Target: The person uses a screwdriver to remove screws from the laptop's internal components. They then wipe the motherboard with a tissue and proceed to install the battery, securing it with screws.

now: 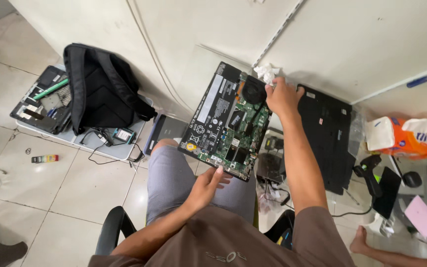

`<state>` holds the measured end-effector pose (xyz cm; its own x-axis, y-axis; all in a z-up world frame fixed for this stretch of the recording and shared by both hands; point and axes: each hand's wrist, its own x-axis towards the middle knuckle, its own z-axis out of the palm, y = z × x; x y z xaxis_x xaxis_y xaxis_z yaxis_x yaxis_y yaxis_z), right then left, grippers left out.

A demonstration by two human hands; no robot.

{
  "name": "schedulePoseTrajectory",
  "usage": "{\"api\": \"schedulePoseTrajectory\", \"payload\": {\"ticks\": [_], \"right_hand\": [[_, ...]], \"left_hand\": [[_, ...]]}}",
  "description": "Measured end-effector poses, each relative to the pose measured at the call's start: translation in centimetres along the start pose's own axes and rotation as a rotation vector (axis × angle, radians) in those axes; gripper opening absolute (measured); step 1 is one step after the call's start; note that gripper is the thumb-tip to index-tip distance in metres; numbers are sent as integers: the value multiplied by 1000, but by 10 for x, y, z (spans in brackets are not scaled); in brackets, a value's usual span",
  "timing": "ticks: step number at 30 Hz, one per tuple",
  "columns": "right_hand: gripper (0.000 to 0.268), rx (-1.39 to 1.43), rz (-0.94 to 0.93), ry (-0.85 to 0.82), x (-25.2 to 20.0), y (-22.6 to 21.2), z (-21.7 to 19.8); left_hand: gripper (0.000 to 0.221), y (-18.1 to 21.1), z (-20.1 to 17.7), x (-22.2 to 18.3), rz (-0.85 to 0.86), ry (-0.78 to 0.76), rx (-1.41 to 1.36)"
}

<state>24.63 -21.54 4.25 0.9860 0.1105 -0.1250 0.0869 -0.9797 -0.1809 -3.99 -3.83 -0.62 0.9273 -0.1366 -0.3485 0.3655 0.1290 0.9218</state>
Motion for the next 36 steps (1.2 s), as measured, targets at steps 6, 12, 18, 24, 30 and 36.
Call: {"api": "schedulePoseTrajectory", "payload": {"ticks": [6, 12, 18, 24, 30, 36], "right_hand": [[35, -84, -17, 85, 1, 4, 13], [39, -66, 85, -5, -19, 0, 7], [52, -182, 20, 28, -50, -5, 26], [60, -127, 52, -40, -106, -21, 23], [57, -106, 125, 59, -163, -20, 27], [60, -132, 174, -4, -203, -5, 39]], "left_hand": [[63, 3, 6, 2, -15, 154, -116], [39, 0, -3, -7, -101, 406, -258], [39, -16, -20, -10, 18, 602, -28], [26, 42, -54, -27, -74, 511, -305], [76, 121, -77, -46, -148, 436, 340], [79, 137, -93, -23, -246, 256, 576]]}}
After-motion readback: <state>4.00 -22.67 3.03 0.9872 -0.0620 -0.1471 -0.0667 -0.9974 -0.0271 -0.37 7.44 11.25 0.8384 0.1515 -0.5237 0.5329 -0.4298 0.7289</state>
